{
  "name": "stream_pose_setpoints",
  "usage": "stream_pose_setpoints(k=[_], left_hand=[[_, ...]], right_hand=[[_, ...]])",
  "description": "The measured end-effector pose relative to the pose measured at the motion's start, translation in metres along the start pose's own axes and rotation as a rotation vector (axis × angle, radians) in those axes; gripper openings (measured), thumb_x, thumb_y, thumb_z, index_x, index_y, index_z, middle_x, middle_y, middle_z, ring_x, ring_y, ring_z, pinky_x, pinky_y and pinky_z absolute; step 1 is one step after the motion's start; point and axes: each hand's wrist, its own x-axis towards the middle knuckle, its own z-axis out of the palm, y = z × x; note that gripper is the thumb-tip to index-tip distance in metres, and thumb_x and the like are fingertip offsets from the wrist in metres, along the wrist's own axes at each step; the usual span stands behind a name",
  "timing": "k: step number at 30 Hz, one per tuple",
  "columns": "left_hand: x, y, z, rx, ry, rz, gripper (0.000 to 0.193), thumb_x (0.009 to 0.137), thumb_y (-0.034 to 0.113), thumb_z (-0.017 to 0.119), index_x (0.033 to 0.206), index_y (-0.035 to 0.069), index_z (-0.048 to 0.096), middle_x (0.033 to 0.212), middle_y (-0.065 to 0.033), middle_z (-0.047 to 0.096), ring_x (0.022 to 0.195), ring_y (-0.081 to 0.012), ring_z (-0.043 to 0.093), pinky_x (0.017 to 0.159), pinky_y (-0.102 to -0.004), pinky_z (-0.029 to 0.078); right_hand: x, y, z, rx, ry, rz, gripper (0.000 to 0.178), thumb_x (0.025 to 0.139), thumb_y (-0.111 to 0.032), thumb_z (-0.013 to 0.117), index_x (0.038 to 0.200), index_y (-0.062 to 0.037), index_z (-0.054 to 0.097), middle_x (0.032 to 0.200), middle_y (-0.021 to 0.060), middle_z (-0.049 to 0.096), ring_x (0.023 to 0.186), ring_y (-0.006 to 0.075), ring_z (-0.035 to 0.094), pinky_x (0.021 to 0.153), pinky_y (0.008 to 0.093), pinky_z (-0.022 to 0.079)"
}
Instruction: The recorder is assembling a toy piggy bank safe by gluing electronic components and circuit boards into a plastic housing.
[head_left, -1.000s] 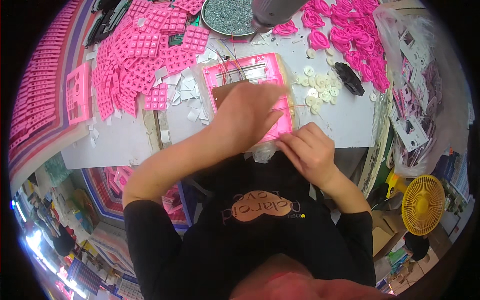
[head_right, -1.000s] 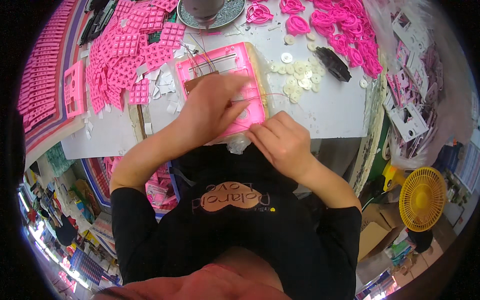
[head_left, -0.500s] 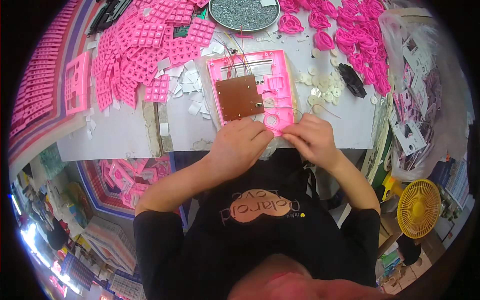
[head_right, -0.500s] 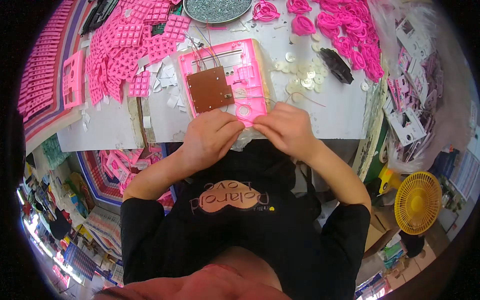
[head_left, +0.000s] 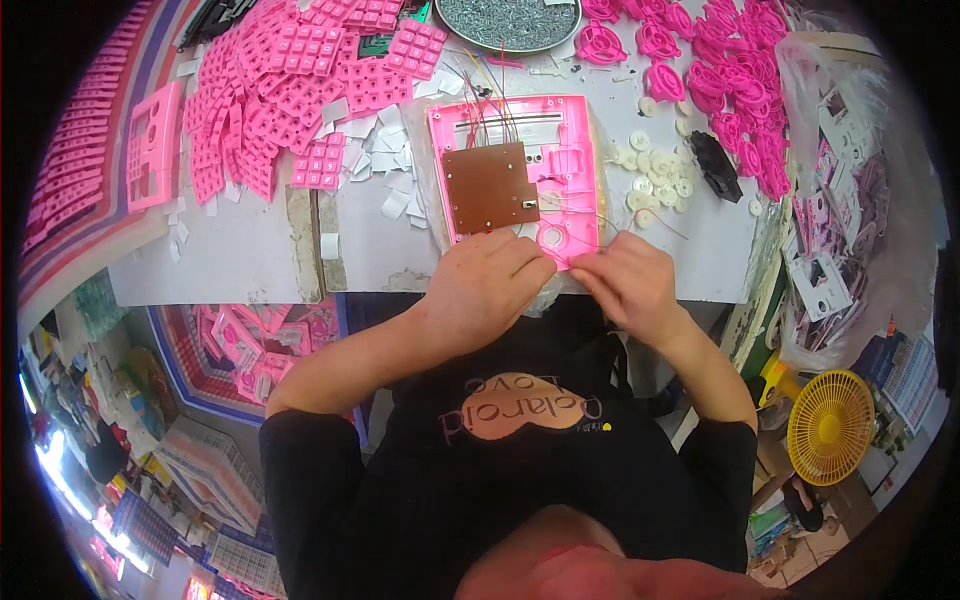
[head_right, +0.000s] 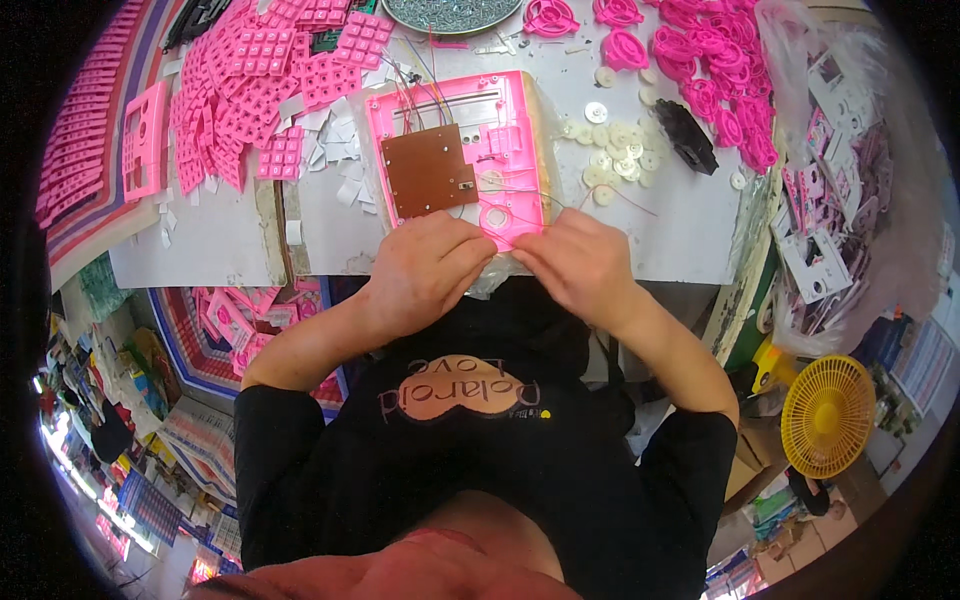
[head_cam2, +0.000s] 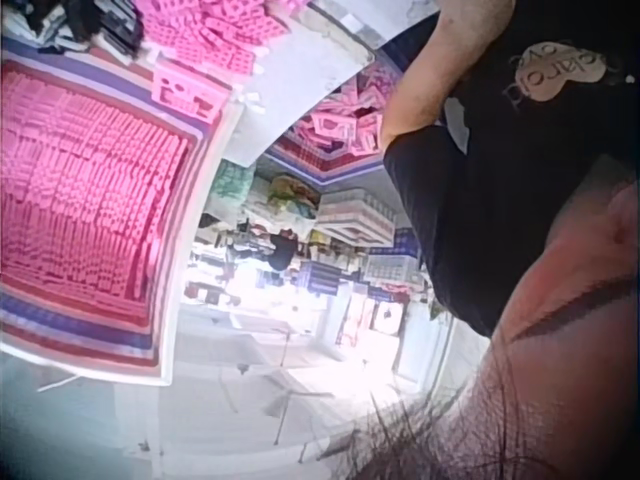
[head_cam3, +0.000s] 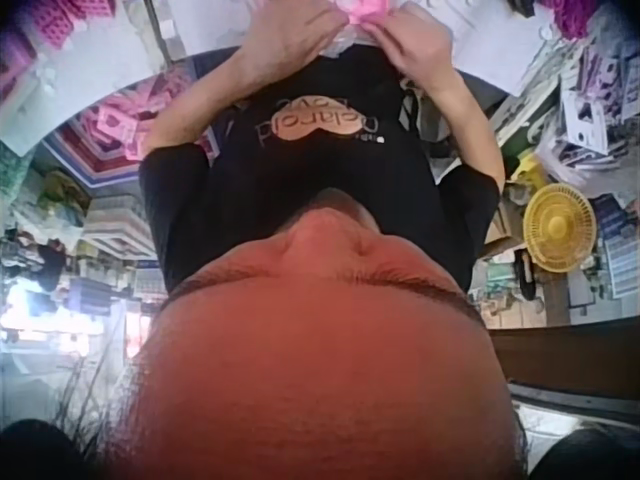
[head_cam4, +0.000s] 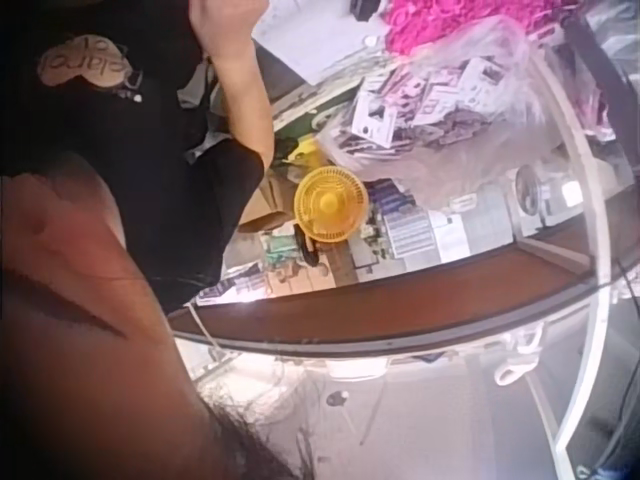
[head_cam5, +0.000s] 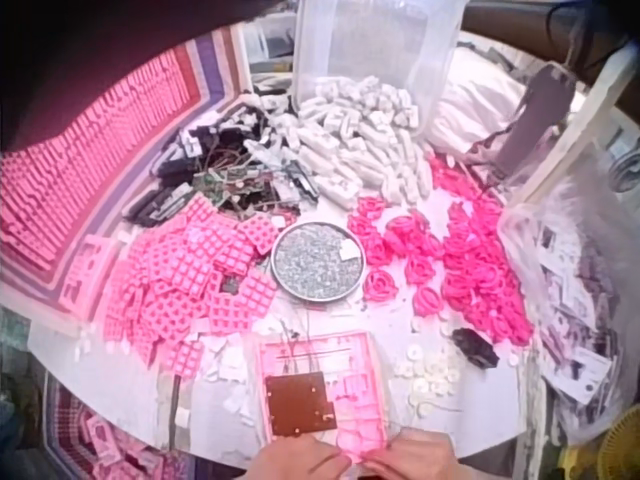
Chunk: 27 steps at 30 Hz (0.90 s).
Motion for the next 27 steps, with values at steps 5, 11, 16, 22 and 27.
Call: stream_pose_setpoints(k=[5, 11, 16, 22, 27], left_hand=[[0.0, 0.0, -0.002, 0.034, -0.028, 0.005, 0.022, 0.077, 0.007, 0.071, 0.099, 0.008, 0.067, 0.092, -0.0051, 0.065, 0.079, -0.0251, 0.063, 0.066, -0.0377, 0.05], [-0.001, -0.001, -0.002, 0.051, -0.038, 0.009, 0.023, 0.077, 0.008, 0.069, 0.1, 0.009, 0.068, 0.09, -0.0038, 0.064, 0.078, -0.0241, 0.063, 0.064, -0.0379, 0.048], [0.0, -0.001, -0.002, 0.05, -0.031, 0.009, 0.025, 0.077, 0.008, 0.069, 0.101, 0.01, 0.068, 0.087, -0.0035, 0.063, 0.076, -0.0241, 0.062, 0.062, -0.0374, 0.048], [0.001, 0.001, -0.004, 0.132, -0.056, 0.09, 0.045, 0.074, 0.009, 0.066, 0.118, 0.013, 0.068, 0.084, -0.0022, 0.057, 0.074, -0.0225, 0.058, 0.062, -0.0359, 0.047], [0.001, 0.001, -0.004, 0.181, -0.129, 0.132, 0.055, 0.075, 0.009, 0.061, 0.13, 0.013, 0.063, 0.089, -0.0019, 0.055, 0.08, -0.0202, 0.055, 0.065, -0.0355, 0.045]], right_hand=[[-0.001, 0.01, -0.001, 0.161, -0.032, 0.094, 0.013, 0.079, -0.01, 0.079, 0.09, -0.0056, 0.073, 0.068, 0.0067, 0.062, 0.061, 0.0228, 0.055, 0.054, 0.0354, 0.044], [-0.005, 0.009, 0.01, 0.132, 0.05, 0.038, 0.013, 0.078, -0.01, 0.08, 0.089, -0.0067, 0.074, 0.067, 0.0061, 0.062, 0.059, 0.0224, 0.055, 0.053, 0.0346, 0.043], [-0.007, 0.006, 0.01, 0.053, 0.09, 0.076, 0.017, 0.076, -0.011, 0.082, 0.091, -0.0081, 0.075, 0.065, 0.0054, 0.061, 0.059, 0.0215, 0.055, 0.052, 0.0327, 0.043], [-0.013, 0.024, 0.008, 0.014, 0.081, -0.053, 0.022, 0.075, -0.012, 0.082, 0.096, -0.0075, 0.076, 0.064, 0.0027, 0.059, 0.058, 0.0185, 0.053, 0.05, 0.0308, 0.041], [-0.022, 0.013, 0.001, -0.325, 0.021, -0.175, 0.045, 0.072, -0.006, 0.079, 0.116, -0.0056, 0.072, 0.057, 0.0011, 0.047, 0.051, 0.0178, 0.046, 0.045, 0.0311, 0.035]])
